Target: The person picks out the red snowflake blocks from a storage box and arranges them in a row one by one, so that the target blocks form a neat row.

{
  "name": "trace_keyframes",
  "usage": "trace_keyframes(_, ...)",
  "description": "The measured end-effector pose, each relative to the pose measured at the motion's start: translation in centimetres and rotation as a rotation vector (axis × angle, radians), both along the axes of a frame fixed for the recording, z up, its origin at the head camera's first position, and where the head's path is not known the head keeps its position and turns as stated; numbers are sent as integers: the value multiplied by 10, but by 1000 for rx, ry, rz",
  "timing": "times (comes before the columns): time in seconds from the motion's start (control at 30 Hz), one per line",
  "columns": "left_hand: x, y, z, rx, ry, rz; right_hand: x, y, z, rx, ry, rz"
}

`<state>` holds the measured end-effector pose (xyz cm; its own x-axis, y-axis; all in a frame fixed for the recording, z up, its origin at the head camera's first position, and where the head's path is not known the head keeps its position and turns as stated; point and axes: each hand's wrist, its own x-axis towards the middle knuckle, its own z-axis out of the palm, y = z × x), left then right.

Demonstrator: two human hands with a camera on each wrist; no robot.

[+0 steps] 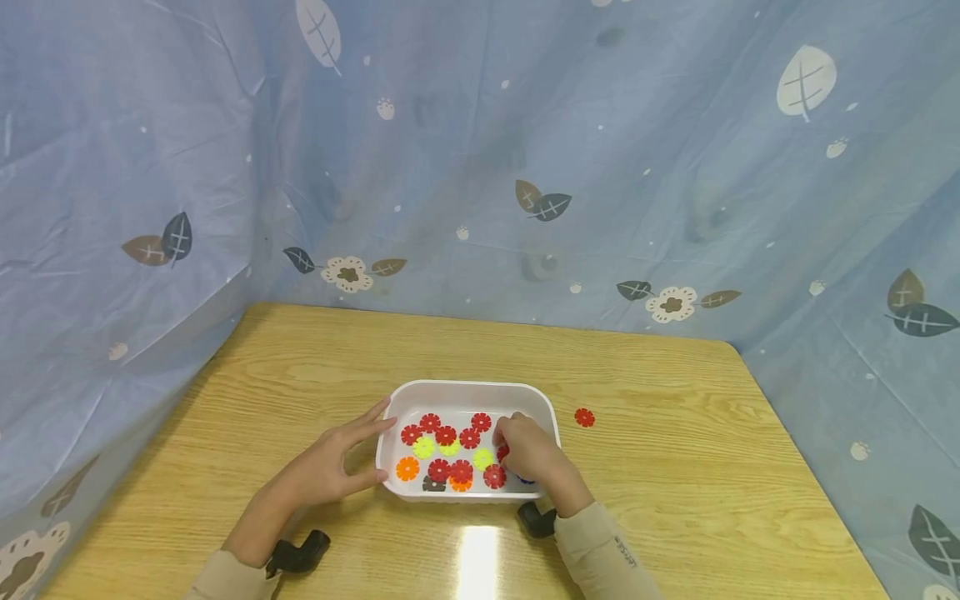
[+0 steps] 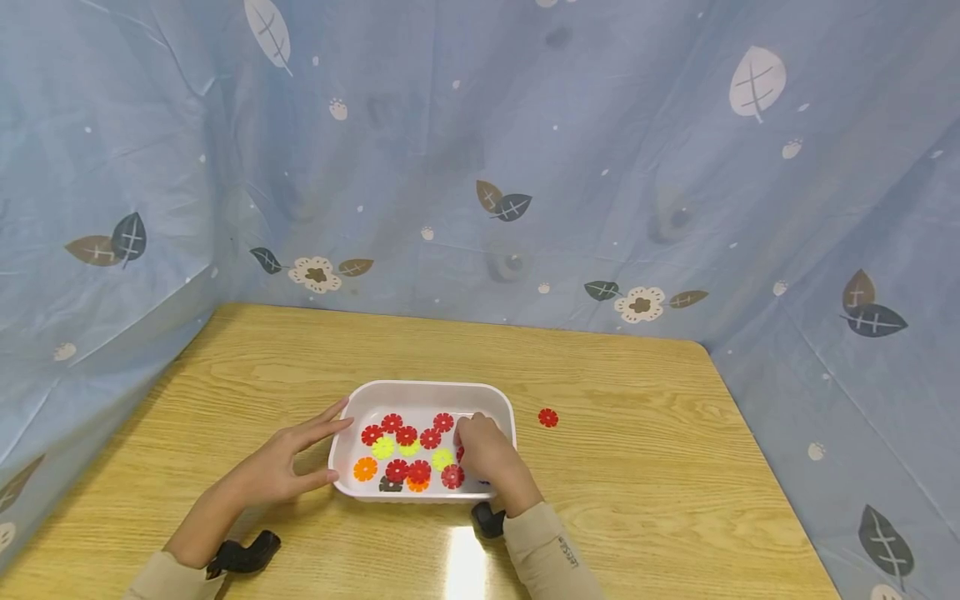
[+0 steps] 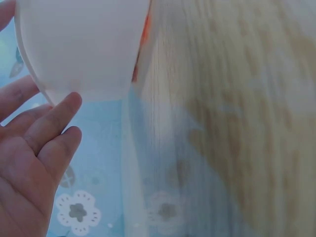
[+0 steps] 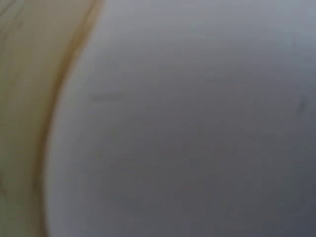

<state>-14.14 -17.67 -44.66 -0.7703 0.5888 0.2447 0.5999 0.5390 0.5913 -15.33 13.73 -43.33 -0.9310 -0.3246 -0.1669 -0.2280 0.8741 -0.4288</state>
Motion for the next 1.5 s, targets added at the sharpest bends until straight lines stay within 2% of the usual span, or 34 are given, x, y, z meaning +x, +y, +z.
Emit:
trace_keyframes(0.3,1,0,0,3,4,1,-1,1,-2,-37,-9,20)
trace_keyframes(0.5,2,1,1,-1,4,3,-1,-1,-1,-110,11,-28)
trace_keyframes(0.73,2,1,0,0,4,0,-2,1,-1,-241,96,-61)
trace_keyframes(0.97,1,0,-2,10,6,-5,-1,5,2,-402,92,-58)
trace_keyframes(1.1,1,0,-2,13,11,-6,1,9,6,-530,99,-56)
trace_keyframes(1.23,0,0,-2,11,16,-5,2,17,13,-642,95,-100)
trace_keyframes(1.5,0,0,-2,17,7,-4,4,46,23,-767,98,-258)
